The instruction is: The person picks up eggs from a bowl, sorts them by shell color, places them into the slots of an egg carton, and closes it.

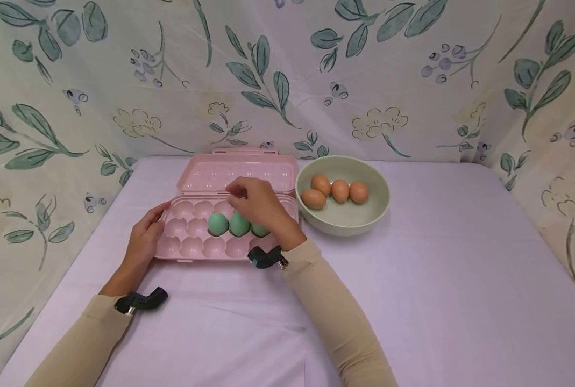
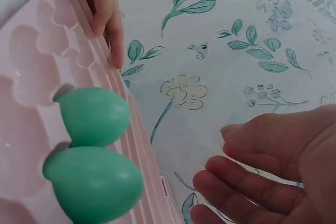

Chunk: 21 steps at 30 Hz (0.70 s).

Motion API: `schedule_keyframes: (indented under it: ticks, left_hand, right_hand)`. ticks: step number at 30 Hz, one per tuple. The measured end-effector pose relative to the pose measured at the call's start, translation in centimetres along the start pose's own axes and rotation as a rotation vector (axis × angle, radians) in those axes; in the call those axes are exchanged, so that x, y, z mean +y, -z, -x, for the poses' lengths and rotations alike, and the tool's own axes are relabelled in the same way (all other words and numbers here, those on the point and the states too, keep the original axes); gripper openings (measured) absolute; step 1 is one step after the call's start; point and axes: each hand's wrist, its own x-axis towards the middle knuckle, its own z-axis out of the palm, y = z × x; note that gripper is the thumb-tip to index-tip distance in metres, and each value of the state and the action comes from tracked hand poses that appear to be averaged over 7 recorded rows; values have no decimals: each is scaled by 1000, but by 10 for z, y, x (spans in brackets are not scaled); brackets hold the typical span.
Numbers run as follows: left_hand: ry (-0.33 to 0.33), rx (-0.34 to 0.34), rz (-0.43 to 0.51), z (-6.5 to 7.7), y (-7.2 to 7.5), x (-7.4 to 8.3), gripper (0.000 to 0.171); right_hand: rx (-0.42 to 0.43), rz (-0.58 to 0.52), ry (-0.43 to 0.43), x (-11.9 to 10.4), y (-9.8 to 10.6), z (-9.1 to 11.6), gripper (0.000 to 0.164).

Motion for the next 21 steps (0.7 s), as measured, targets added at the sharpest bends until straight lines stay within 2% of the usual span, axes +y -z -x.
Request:
schedule_keyframes:
  ticks: [10,21]
  left_hand:
    - [16,-8,-8,1,5,1,46]
    - [15,-24,4,2,1,3,46]
  right_hand:
    - [83,-63,40,-1,42,8,23]
    - [135,-1,21,19,81,31,23]
